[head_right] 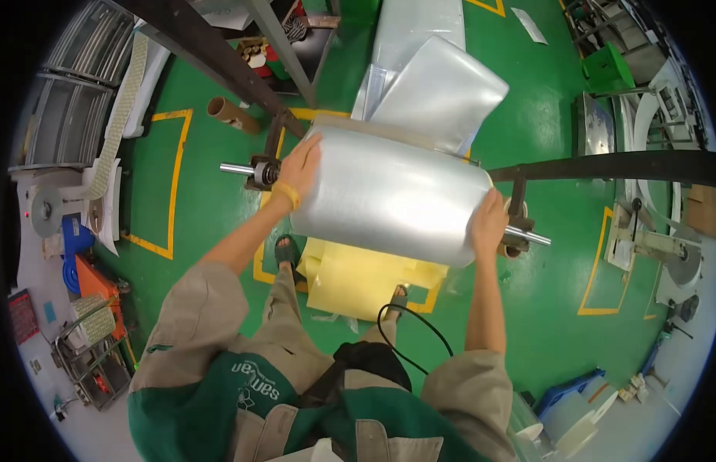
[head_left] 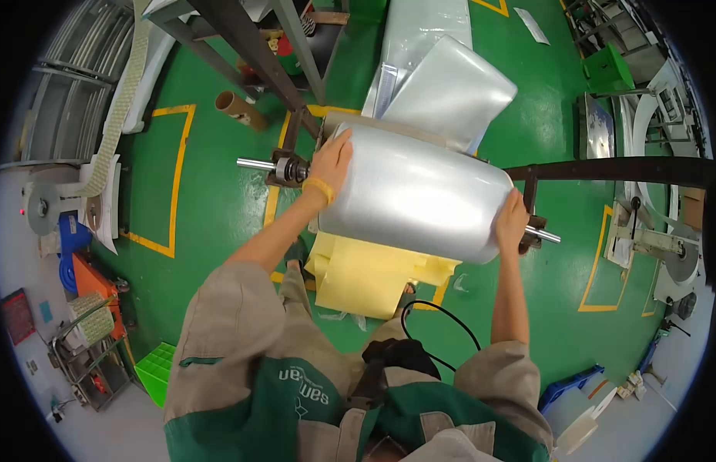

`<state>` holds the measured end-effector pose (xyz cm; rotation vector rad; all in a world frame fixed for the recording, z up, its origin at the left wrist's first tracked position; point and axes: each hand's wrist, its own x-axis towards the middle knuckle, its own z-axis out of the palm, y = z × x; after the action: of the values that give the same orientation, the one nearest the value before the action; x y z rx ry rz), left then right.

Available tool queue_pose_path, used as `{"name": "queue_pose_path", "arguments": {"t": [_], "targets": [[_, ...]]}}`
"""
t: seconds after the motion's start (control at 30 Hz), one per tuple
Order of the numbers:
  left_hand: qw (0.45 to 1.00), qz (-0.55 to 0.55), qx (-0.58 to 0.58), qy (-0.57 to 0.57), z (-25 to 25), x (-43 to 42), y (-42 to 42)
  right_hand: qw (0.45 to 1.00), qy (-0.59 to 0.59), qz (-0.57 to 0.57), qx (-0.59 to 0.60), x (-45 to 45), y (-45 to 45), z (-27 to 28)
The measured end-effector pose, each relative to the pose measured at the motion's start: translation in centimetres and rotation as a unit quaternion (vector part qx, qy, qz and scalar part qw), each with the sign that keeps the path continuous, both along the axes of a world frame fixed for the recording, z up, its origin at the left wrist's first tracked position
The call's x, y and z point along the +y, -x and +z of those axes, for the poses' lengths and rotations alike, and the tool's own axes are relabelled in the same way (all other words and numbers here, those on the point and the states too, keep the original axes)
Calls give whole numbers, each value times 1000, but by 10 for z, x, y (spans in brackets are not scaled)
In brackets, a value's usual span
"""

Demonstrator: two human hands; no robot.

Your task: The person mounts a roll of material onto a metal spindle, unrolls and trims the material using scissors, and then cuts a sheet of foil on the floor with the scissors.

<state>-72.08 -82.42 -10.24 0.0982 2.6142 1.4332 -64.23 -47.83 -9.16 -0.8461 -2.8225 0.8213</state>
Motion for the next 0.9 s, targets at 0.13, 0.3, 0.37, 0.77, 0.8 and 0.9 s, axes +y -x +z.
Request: {"name": "queue_pose_path", "arguments": {"t": [0.13, 0.3, 0.37, 0.77, 0.8, 0.9], "targets": [[987, -40, 152, 9, -27, -23, -91, 983, 34, -48, 176, -31, -80, -15], [997, -41, 70, -9, -11, -10, -14, 990, 116, 51, 67, 25, -18, -20], [984, -8, -164, 63, -3, 2, 31, 997, 30, 54, -37, 13, 26, 1], [999, 9, -49, 21, 19, 0, -5, 981, 146, 82, 97, 28, -4, -11], [997, 10, -64, 47, 11, 1, 11, 979, 187, 80, -13, 44, 18, -21], [998, -1, -47, 36, -11, -3, 8, 999, -1, 49, 20, 4, 12, 3]]}}
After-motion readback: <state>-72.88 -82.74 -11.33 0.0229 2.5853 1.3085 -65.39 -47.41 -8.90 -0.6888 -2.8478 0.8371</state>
